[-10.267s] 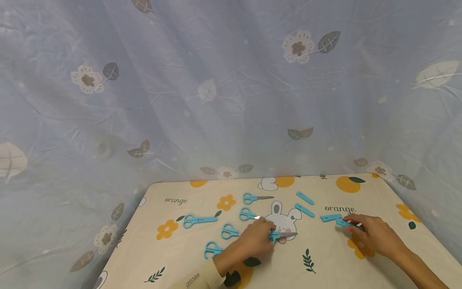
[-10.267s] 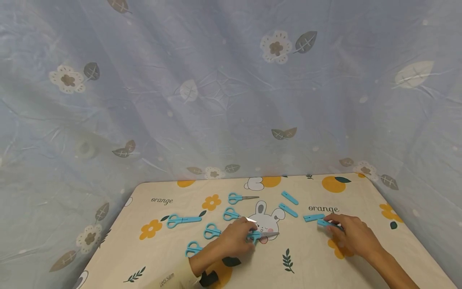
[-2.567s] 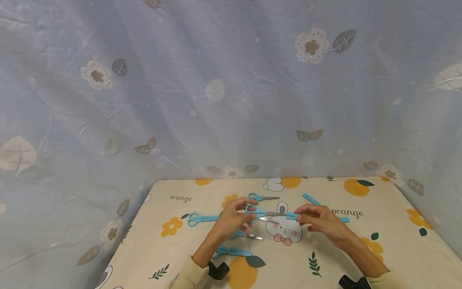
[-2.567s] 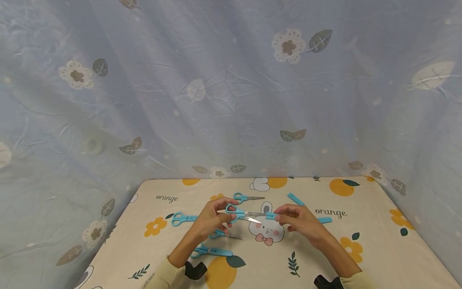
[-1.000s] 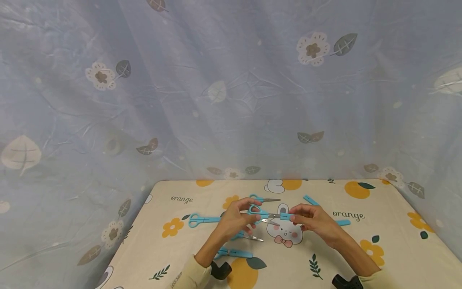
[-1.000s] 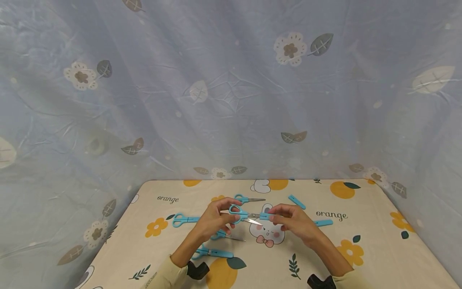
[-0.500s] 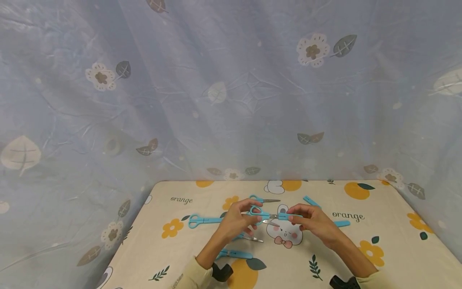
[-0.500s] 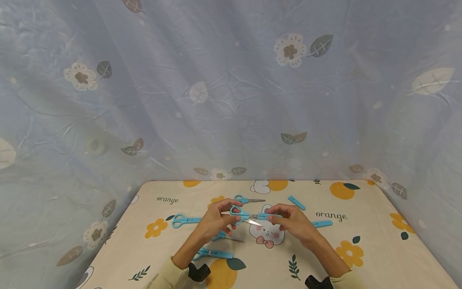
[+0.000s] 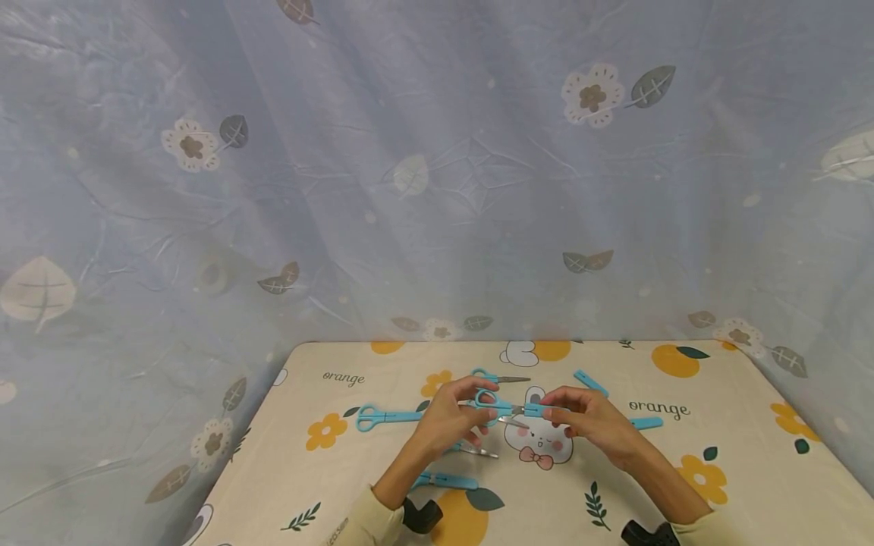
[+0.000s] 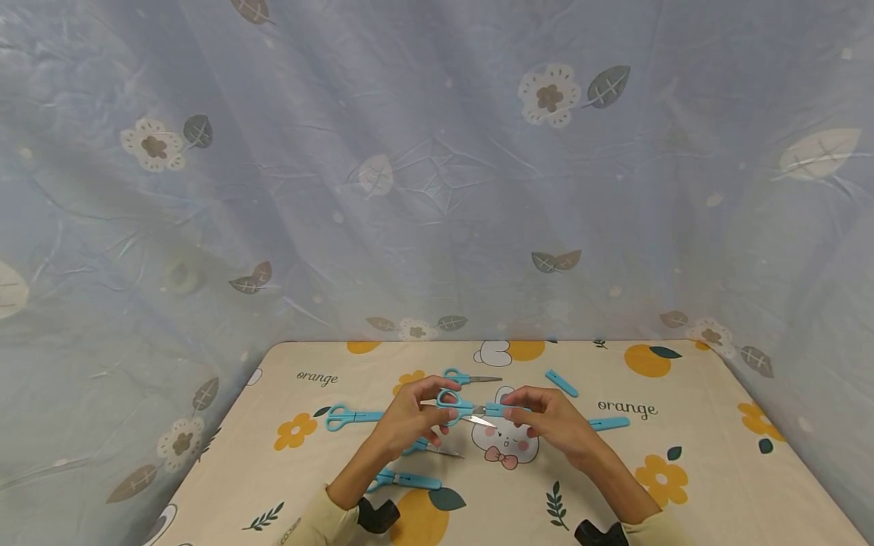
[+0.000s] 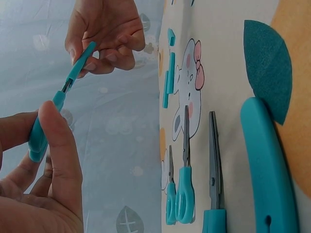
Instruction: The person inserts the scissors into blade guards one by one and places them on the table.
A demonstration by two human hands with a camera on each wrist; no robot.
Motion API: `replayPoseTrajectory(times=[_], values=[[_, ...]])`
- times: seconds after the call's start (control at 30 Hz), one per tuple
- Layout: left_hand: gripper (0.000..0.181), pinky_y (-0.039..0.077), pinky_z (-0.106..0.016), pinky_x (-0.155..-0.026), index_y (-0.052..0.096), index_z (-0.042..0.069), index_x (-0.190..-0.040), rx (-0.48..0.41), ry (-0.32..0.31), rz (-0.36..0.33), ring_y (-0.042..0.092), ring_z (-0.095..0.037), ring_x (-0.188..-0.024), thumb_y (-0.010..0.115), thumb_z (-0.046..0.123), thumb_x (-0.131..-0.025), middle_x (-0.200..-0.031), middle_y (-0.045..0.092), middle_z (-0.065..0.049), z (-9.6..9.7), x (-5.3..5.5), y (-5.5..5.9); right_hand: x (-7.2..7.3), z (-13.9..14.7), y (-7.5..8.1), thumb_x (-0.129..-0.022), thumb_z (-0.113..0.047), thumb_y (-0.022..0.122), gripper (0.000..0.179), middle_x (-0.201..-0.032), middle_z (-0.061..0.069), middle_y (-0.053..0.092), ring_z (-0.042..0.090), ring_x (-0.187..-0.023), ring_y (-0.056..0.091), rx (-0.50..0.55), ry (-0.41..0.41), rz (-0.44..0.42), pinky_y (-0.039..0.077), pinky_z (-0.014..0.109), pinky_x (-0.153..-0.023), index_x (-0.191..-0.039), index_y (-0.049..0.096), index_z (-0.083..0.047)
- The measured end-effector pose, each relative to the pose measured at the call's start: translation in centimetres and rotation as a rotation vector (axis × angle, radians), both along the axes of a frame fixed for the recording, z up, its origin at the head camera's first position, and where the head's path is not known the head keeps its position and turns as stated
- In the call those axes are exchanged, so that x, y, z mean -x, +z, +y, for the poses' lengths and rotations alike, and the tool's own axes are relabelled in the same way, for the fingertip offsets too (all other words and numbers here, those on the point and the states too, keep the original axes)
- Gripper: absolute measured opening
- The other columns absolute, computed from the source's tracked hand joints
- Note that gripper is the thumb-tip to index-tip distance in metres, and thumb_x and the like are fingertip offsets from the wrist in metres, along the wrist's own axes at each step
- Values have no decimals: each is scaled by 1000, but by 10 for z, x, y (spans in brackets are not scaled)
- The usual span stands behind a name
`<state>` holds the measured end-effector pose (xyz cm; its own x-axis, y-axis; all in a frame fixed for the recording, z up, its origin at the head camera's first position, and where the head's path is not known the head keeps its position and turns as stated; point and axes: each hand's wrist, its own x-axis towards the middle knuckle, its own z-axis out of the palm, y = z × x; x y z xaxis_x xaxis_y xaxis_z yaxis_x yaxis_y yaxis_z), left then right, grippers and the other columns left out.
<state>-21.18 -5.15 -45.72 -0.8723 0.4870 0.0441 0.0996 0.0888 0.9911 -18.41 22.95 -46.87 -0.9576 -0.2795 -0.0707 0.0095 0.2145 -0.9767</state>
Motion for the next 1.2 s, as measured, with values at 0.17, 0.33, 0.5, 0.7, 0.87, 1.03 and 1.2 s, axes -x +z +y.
replayPoseTrajectory(times=[0.17,0.33,0.5,0.7,0.87,1.03,1.2], values=[[32,58,-32,-50,69,29,-118,1,1,6,69,-29,-70,75,16,-89,-109,65,-14,0,0,-1,1,-2,-1,-93,-28,71,37,-102,4,67,27,-95,59,14,-7,7,54,37,-75,-119,65,-2],[33,58,-32,-50,69,29,-118,-4,1,1,68,-39,-73,76,14,-89,-106,66,-7,1,0,-2,1,-4,-2,-93,-29,71,36,-109,6,68,34,-97,59,3,-16,25,54,35,-76,-118,66,-3],[34,58,-32,-50,69,28,-118,-6,-11,6,68,-27,-68,74,11,-89,-107,66,-6,1,0,-2,1,-4,-4,-93,-28,71,35,-115,9,68,33,-97,60,-4,-18,33,54,33,-77,-118,67,-3],[33,58,-32,-49,69,27,-117,-2,-27,3,67,-19,-66,74,11,-89,-110,66,-6,0,1,-3,2,-5,-3,-93,-29,71,35,-115,6,67,32,-97,59,-4,-10,41,55,33,-78,-118,69,-4],[32,58,-33,-49,69,25,-118,-8,-36,-12,67,-19,-65,75,12,-89,-110,66,-6,1,1,-4,2,-6,-4,-93,-27,71,35,-115,3,67,25,-95,60,24,-5,32,56,34,-79,-118,68,-2],[31,57,-32,-48,69,25,-118,-15,-32,-16,67,-20,-65,75,13,-90,-109,65,-7,1,1,-6,3,-7,-5,-93,-27,72,38,-116,2,66,21,-96,60,41,-12,16,56,38,-83,-119,67,0],[32,57,-33,-49,69,26,-117,-15,-29,-26,67,-19,-65,74,12,-89,-109,66,-6,1,0,-7,3,-9,-6,-92,-29,72,40,-116,4,66,23,-98,59,65,-15,-22,56,42,-86,-121,67,-1]])
